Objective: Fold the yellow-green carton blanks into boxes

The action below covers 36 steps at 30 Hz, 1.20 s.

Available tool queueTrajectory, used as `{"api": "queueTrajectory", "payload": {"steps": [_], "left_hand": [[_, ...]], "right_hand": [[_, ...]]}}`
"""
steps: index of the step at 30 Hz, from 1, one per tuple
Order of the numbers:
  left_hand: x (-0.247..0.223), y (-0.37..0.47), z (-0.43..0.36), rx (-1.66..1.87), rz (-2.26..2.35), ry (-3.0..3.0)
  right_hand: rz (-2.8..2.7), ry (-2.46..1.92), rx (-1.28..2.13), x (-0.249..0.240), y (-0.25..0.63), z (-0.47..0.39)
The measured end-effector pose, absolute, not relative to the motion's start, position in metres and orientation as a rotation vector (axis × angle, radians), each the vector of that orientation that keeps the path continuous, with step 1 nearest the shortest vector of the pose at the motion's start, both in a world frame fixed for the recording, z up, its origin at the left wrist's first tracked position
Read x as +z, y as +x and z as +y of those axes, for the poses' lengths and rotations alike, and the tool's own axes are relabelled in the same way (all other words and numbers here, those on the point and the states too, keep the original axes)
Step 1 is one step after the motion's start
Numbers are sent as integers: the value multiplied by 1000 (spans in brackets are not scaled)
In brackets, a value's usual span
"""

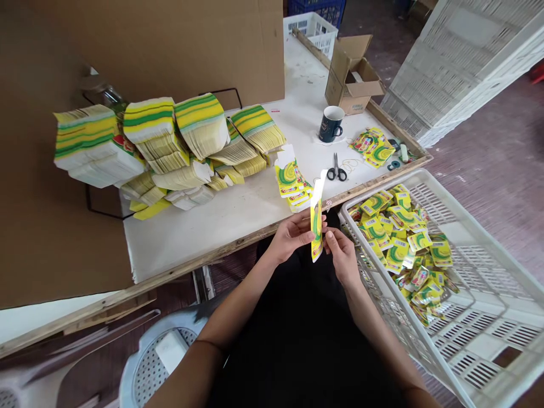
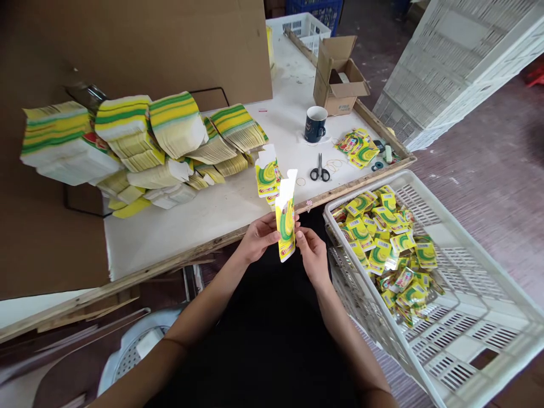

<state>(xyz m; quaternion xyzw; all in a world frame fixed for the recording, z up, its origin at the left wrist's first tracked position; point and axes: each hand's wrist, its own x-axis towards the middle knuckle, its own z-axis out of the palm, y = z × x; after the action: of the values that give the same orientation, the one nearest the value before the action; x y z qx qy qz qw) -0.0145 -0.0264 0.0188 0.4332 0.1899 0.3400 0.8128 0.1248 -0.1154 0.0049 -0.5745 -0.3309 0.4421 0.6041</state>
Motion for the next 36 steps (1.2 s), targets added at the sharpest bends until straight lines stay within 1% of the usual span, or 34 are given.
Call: {"api": "queueTrajectory", "payload": {"steps": [4, 9, 14, 17, 25, 28, 31, 36], "left_hand": [[16, -10, -31, 790, 508, 938], [15, -9, -35, 799, 564, 967], [14, -8, -33, 956, 656, 977], [11, -10, -31, 990, 696, 970], [5, -7, -41, 1049, 840, 1114], [5, -7, -46, 1053, 841, 1101], [7, -11, -47, 986, 761, 1106], [18, -22, -43, 806, 652, 1243]], "right_hand": [[-859, -1411, 952, 8, 122, -115], [-952, -1547, 750, 8, 121, -116], [-1140, -1639, 608, 4, 123, -118], [-1235, -1674, 550, 3, 123, -118], [-1113, -1642, 477, 12, 115, -111], [-1047, -1612, 491, 13, 115, -110], [-1015, -1549, 545, 13, 121, -111], [-1037, -1365, 820, 14, 135, -117]]}}
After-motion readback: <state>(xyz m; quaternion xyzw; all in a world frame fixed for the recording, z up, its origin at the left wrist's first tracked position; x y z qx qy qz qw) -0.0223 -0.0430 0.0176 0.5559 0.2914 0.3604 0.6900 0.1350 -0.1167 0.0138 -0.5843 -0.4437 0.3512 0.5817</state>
